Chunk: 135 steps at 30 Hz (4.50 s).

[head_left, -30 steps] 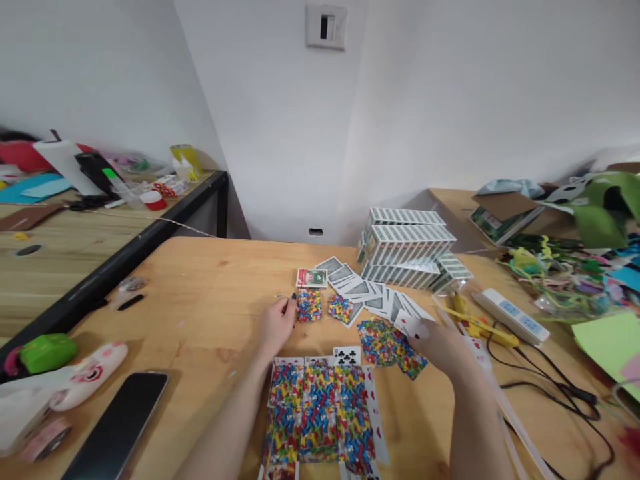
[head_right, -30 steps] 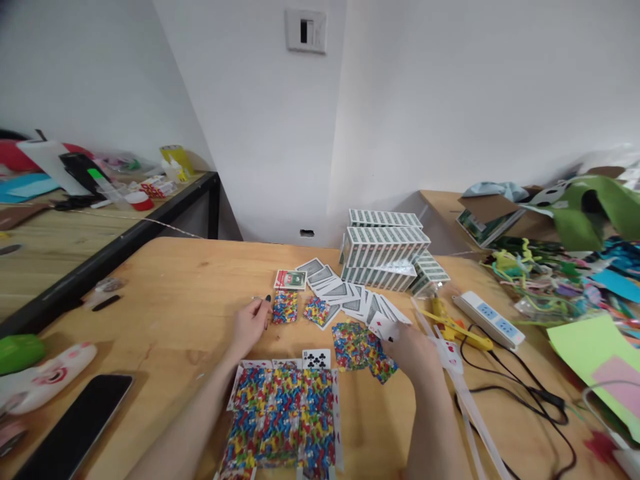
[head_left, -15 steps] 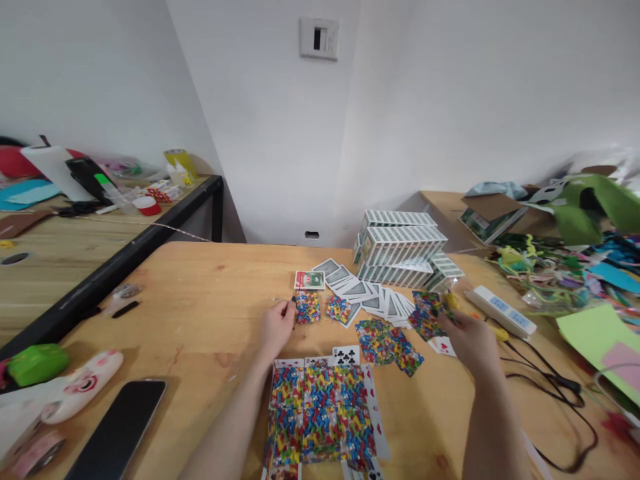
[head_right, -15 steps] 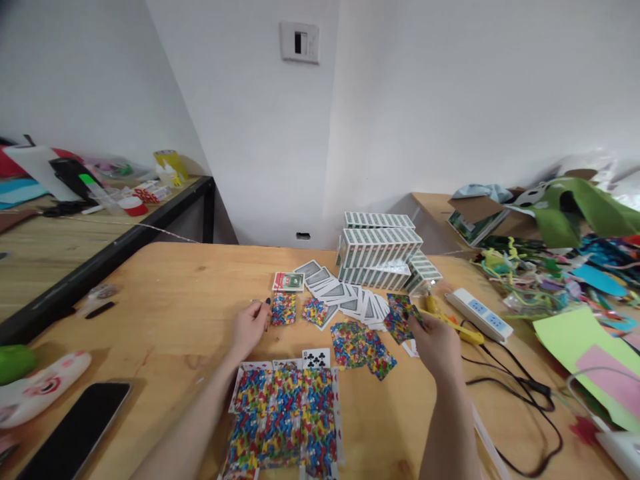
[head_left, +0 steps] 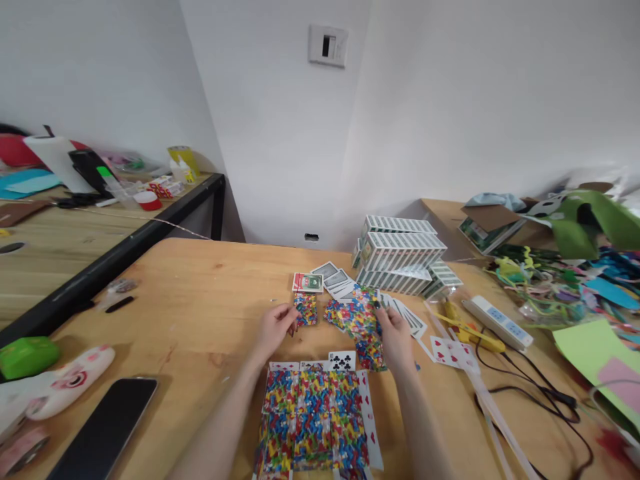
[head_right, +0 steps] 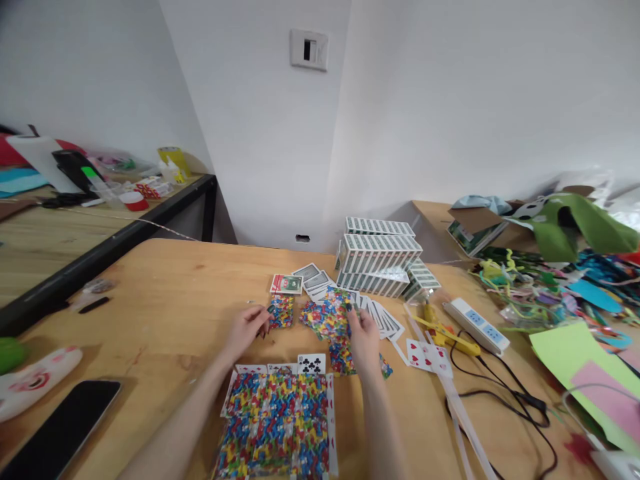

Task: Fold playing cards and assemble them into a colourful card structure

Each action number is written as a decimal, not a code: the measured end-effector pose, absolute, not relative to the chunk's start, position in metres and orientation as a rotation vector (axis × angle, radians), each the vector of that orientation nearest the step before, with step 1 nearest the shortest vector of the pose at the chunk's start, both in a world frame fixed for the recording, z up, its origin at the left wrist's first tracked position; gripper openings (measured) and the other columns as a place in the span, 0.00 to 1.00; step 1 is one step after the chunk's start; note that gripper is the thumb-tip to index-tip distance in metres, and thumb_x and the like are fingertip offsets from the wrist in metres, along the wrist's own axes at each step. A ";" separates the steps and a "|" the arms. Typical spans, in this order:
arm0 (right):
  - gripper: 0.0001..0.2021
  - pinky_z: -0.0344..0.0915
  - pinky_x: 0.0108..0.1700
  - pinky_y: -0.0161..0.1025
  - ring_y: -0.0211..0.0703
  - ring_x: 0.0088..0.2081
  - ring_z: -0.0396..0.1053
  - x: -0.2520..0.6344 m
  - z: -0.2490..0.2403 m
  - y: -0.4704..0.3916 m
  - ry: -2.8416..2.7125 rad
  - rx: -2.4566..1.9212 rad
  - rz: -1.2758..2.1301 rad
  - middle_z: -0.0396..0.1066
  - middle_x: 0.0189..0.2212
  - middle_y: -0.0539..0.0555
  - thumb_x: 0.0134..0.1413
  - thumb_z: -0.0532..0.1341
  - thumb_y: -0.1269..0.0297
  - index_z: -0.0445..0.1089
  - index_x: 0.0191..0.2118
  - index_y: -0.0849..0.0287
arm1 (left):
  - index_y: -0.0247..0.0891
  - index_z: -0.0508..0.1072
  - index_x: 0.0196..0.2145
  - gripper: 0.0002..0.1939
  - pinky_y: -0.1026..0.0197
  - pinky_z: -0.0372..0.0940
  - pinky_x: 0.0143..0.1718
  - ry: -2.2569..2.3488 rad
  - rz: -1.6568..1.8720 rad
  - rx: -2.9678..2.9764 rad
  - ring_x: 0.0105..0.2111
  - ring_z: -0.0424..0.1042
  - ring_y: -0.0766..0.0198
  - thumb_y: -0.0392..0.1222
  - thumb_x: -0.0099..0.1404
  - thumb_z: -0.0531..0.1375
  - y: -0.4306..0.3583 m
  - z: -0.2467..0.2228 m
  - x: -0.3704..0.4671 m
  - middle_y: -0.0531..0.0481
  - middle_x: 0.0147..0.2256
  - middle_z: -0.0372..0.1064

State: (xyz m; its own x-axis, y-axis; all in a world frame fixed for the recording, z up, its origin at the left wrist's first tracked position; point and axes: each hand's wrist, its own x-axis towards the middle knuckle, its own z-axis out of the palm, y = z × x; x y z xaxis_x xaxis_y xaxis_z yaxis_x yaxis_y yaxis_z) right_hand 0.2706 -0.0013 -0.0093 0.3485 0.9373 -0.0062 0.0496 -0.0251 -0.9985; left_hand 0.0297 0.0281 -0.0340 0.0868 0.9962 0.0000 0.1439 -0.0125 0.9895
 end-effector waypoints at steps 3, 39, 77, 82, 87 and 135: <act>0.14 0.59 0.16 0.30 0.33 0.16 0.61 0.241 -0.022 0.001 -0.832 -1.255 1.135 0.64 0.18 0.45 0.42 0.60 0.51 0.61 0.29 0.56 | 0.34 0.69 0.26 0.13 0.67 0.59 0.20 1.126 0.977 1.390 0.18 0.62 0.70 0.49 0.53 0.56 0.024 -0.033 0.033 0.53 0.20 0.65; 0.14 0.57 0.25 0.34 0.37 0.22 0.59 0.233 -0.043 -0.003 -1.156 -1.256 1.209 0.64 0.19 0.49 0.39 0.63 0.52 0.68 0.26 0.59 | 0.36 0.75 0.27 0.11 0.60 0.62 0.39 1.215 1.070 1.660 0.35 0.68 0.61 0.44 0.55 0.56 0.024 -0.038 0.036 0.45 0.33 0.71; 0.16 0.48 0.17 0.30 0.30 0.17 0.54 0.226 -0.047 -0.002 -0.885 -1.234 1.309 0.63 0.19 0.45 0.38 0.63 0.55 0.66 0.34 0.59 | 0.34 0.64 0.24 0.12 0.68 0.55 0.22 1.103 0.717 1.554 0.20 0.58 0.71 0.47 0.53 0.57 0.017 -0.029 0.039 0.57 0.19 0.58; 0.17 0.45 0.16 0.29 0.29 0.15 0.50 0.226 -0.052 -0.001 -0.888 -1.210 1.296 0.61 0.17 0.44 0.36 0.64 0.55 0.65 0.33 0.60 | 0.34 0.64 0.28 0.12 0.68 0.56 0.21 1.005 0.597 1.413 0.18 0.63 0.70 0.47 0.53 0.58 0.015 -0.021 0.037 0.54 0.19 0.65; 0.17 0.44 0.15 0.28 0.27 0.14 0.48 0.225 -0.052 -0.001 -0.841 -1.172 1.336 0.59 0.15 0.42 0.36 0.64 0.55 0.63 0.32 0.59 | 0.35 0.61 0.20 0.13 0.69 0.52 0.18 1.049 0.595 1.454 0.16 0.60 0.71 0.47 0.54 0.56 0.015 -0.022 0.036 0.55 0.16 0.64; 0.18 0.54 0.20 0.33 0.37 0.19 0.58 0.228 -0.041 -0.006 -1.015 -1.269 1.395 0.64 0.16 0.49 0.38 0.60 0.47 0.72 0.25 0.60 | 0.33 0.69 0.33 0.14 0.69 0.51 0.17 1.261 0.948 1.263 0.14 0.53 0.73 0.46 0.53 0.55 0.021 -0.035 0.042 0.59 0.14 0.55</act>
State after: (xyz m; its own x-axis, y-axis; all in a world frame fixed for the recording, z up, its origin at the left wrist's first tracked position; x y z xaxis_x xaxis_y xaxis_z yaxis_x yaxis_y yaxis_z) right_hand 0.2285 -0.0061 -0.0409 0.0007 0.9806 -0.1958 -0.1155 -0.1944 -0.9741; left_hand 0.0421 0.0214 -0.0352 0.1257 0.9820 -0.1409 0.1373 0.1234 0.9828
